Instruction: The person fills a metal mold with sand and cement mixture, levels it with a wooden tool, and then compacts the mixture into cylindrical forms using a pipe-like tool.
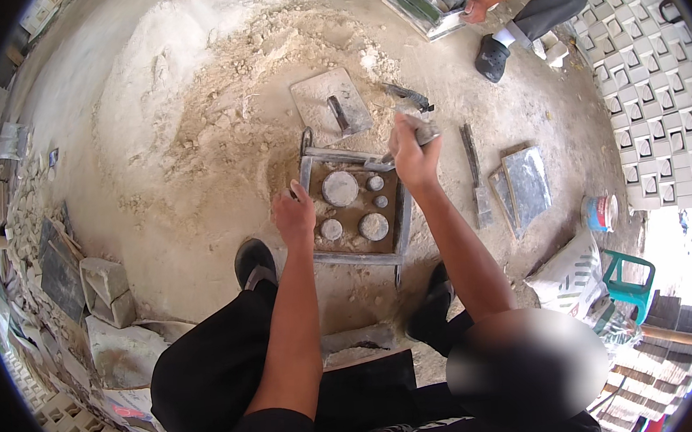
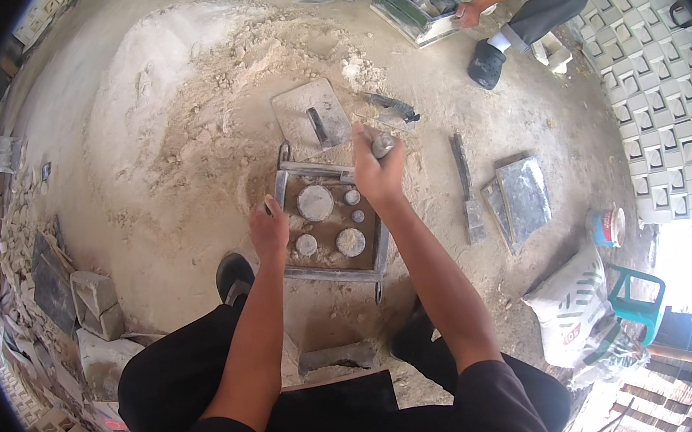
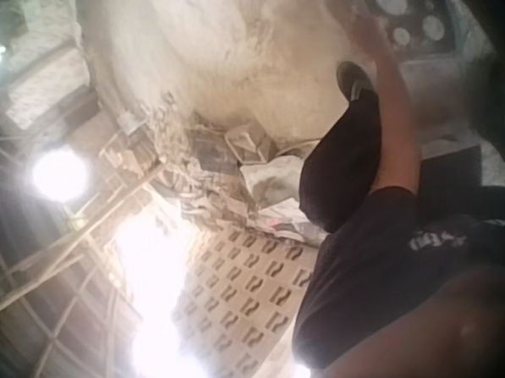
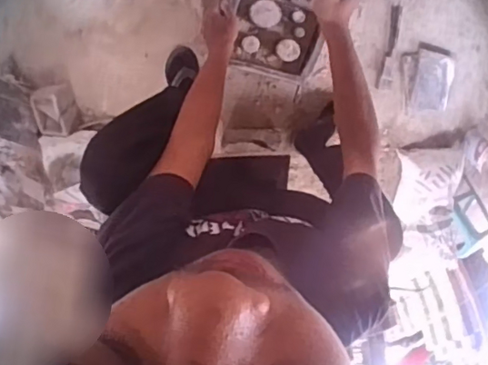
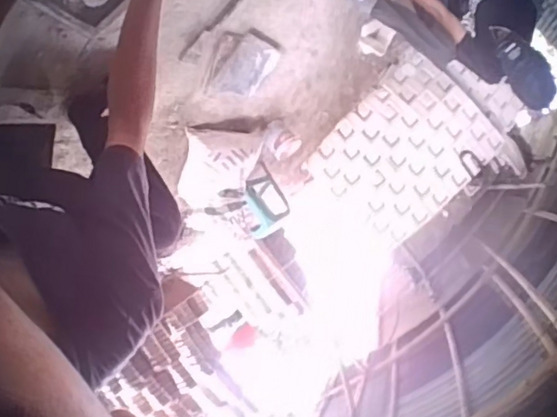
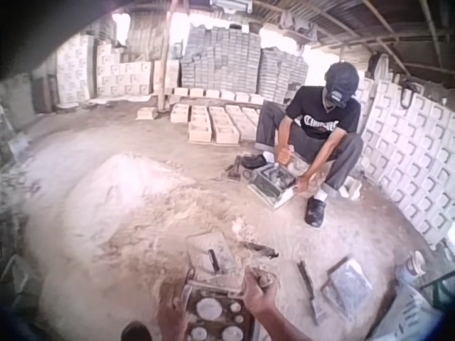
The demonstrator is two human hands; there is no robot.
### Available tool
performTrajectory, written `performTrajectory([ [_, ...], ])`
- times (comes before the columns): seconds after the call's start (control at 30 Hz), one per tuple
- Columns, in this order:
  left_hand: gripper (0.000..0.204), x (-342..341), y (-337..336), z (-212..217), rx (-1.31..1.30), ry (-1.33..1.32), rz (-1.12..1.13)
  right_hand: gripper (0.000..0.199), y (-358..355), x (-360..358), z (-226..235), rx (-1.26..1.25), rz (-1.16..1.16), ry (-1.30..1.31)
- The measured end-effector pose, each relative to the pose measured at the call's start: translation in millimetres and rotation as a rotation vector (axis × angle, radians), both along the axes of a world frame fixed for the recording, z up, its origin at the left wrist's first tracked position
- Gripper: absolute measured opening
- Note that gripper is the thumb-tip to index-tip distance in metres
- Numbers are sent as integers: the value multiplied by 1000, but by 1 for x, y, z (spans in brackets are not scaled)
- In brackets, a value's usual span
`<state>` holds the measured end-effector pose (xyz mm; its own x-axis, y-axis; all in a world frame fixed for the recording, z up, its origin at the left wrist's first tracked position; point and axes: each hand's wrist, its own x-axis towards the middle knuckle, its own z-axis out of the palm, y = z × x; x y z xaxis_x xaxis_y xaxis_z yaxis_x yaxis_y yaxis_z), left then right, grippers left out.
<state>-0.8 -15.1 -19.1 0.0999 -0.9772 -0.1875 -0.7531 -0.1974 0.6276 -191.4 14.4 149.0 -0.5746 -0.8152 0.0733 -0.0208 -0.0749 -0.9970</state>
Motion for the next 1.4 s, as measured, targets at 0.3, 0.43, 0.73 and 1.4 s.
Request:
performTrajectory([
  [0.3,57,-2,0,9,109,18,-15,44,13,-6,14,-91,17,125],
  [0.43,56,-8,-1,11,124,24,-49,44,9,-20,-13,-53,-63,149],
  [0.73,57,-7,4,16,3,-11,-12,43,-10,-1,-15,-30,-154,84],
  [1.4,53,-5,2,16,80,27,-61,35,-27,24,-49,-120,-23,242],
])
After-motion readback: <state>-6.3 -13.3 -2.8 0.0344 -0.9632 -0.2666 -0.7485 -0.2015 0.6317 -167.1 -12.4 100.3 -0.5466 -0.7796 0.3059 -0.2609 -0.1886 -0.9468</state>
